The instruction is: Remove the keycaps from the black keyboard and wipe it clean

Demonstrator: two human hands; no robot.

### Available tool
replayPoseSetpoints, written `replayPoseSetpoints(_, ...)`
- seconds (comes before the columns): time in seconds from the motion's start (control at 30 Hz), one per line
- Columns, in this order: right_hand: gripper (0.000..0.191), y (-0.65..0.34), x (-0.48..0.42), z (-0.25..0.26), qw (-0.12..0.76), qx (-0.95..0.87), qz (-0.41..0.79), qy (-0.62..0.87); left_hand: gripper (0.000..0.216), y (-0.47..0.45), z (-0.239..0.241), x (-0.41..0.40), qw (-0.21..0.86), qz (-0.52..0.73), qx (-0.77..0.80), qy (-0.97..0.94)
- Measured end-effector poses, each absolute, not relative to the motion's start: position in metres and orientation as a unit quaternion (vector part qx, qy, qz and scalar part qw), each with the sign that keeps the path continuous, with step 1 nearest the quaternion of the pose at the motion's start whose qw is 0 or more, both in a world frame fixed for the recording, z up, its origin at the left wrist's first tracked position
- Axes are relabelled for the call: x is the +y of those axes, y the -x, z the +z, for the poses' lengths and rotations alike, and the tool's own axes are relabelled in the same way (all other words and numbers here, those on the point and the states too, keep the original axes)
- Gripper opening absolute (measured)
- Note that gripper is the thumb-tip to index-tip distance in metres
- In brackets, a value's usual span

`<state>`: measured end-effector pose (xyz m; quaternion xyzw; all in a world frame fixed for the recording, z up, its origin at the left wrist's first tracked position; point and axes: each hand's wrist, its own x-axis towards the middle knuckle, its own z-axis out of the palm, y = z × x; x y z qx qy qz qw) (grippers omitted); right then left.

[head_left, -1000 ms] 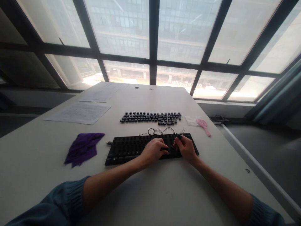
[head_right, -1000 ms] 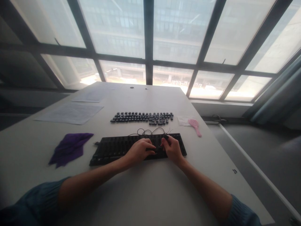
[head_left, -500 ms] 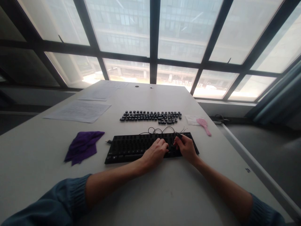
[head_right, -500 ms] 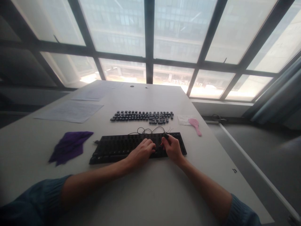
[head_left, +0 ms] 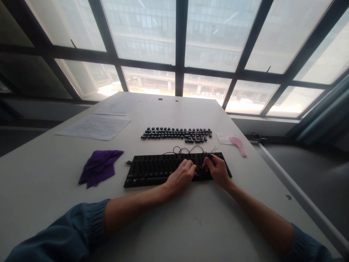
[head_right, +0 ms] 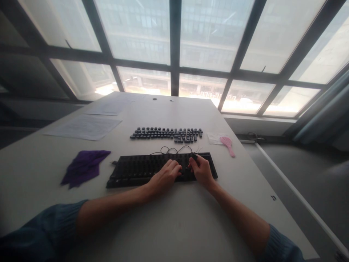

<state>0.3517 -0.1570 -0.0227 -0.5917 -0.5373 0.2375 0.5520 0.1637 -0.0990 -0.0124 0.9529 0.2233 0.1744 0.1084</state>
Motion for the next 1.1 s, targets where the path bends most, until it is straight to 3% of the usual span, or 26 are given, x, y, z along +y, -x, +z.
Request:
replayPoseSetpoints(0.13, 0.039, -0.354, -0.155, -0.025, 0.554, -0.539, 0.239, 0.588, 0.008, -0.164, -0.012, -0.099, 0.151, 0.176, 0.269, -0.935)
replayPoseSetpoints(0.83, 0.042, -0.357, -0.15, -0.024, 0.566, -0.515, 0.26, 0.589, 0.011, -0.162, -0.013, -0.098, 0.157, 0.214, 0.248, -0.931)
replayPoseSetpoints(1.1, 0.042, -0.358, -0.151, -0.025, 0.564, -0.512, 0.256, 0.596, 0.01, -0.164, -0.011, -0.088, 0.265, 0.281, 0.28, -0.879)
